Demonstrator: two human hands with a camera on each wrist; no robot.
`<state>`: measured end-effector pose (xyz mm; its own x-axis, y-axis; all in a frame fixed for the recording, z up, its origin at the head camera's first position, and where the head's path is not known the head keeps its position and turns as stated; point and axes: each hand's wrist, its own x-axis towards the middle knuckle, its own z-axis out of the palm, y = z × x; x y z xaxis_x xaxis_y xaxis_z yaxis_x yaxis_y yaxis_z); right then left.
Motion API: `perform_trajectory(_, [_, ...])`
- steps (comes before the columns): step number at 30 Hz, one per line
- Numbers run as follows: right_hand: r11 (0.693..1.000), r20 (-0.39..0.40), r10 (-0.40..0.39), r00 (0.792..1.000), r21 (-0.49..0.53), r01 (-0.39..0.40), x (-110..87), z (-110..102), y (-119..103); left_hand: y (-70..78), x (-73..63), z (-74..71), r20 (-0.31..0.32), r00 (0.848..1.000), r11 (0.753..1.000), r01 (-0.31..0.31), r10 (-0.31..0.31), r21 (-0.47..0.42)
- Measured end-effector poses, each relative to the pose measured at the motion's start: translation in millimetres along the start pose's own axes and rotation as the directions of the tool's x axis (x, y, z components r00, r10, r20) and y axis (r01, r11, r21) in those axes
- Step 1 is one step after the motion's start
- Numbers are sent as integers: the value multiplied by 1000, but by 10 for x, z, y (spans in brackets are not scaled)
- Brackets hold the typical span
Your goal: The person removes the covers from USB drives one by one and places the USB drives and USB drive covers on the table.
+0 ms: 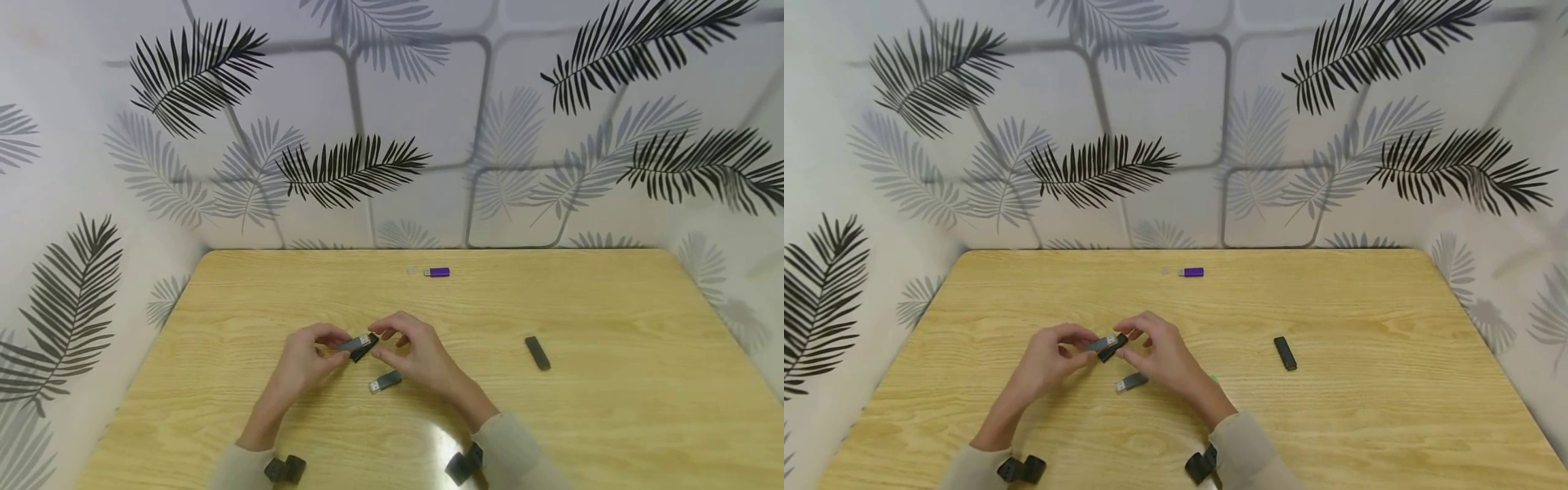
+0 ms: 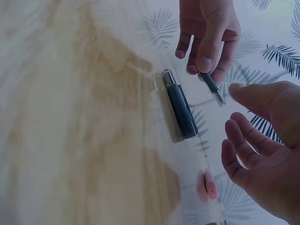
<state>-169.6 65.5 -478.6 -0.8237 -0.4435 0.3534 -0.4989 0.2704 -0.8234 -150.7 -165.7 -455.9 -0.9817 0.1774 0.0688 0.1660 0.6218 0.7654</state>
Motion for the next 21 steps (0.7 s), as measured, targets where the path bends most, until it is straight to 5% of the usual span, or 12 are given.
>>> perform_trajectory(21, [996, -13, 90, 996, -10, -90, -30, -157, 6, 233, 94, 134, 49, 995, 995, -84, 87, -60])
